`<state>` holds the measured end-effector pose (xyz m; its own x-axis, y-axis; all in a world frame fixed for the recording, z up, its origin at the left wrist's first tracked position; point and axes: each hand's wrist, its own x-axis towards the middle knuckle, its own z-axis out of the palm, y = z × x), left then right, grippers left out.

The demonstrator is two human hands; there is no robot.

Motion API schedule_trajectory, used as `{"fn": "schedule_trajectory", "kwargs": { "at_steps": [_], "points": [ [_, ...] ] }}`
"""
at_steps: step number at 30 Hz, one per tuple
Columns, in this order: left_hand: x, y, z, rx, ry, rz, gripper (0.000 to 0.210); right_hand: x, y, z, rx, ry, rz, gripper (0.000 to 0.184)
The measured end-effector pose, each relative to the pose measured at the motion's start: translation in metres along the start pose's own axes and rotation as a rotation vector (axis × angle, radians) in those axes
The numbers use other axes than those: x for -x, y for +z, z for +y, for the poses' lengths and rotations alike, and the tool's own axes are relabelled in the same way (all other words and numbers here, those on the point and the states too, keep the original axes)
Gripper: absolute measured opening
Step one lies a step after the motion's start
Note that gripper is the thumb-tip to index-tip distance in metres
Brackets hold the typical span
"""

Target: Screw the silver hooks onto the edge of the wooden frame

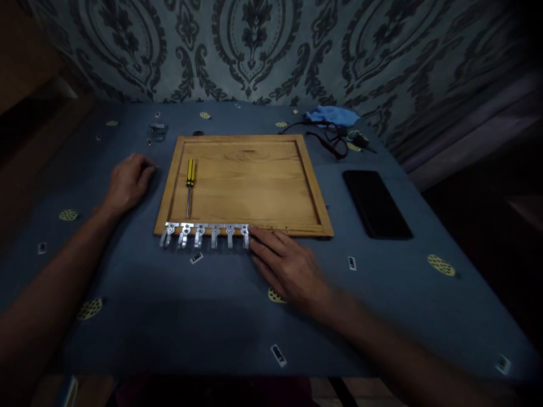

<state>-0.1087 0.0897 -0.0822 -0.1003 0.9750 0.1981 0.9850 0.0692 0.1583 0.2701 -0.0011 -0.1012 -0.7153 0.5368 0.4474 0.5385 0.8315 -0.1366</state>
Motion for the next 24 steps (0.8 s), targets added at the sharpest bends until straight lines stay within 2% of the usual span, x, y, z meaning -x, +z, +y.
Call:
{"fn": "schedule_trajectory", "kwargs": {
  "at_steps": [6,14,24],
  "points": [
    [0.006,-0.003,0.009,0.098,0.013,-0.032,0.020,0.001,0.000,0.000,-0.031,0.036,-0.050,0.032],
    [0.010,-0.007,0.022,0.235,-0.004,-0.012,0.030,0.002,0.002,0.001,-0.049,0.040,-0.041,0.032],
    [0.017,-0.019,0.044,0.322,0.173,-0.007,0.032,0.003,0.000,0.002,-0.038,0.040,-0.068,0.033]
  ]
}}
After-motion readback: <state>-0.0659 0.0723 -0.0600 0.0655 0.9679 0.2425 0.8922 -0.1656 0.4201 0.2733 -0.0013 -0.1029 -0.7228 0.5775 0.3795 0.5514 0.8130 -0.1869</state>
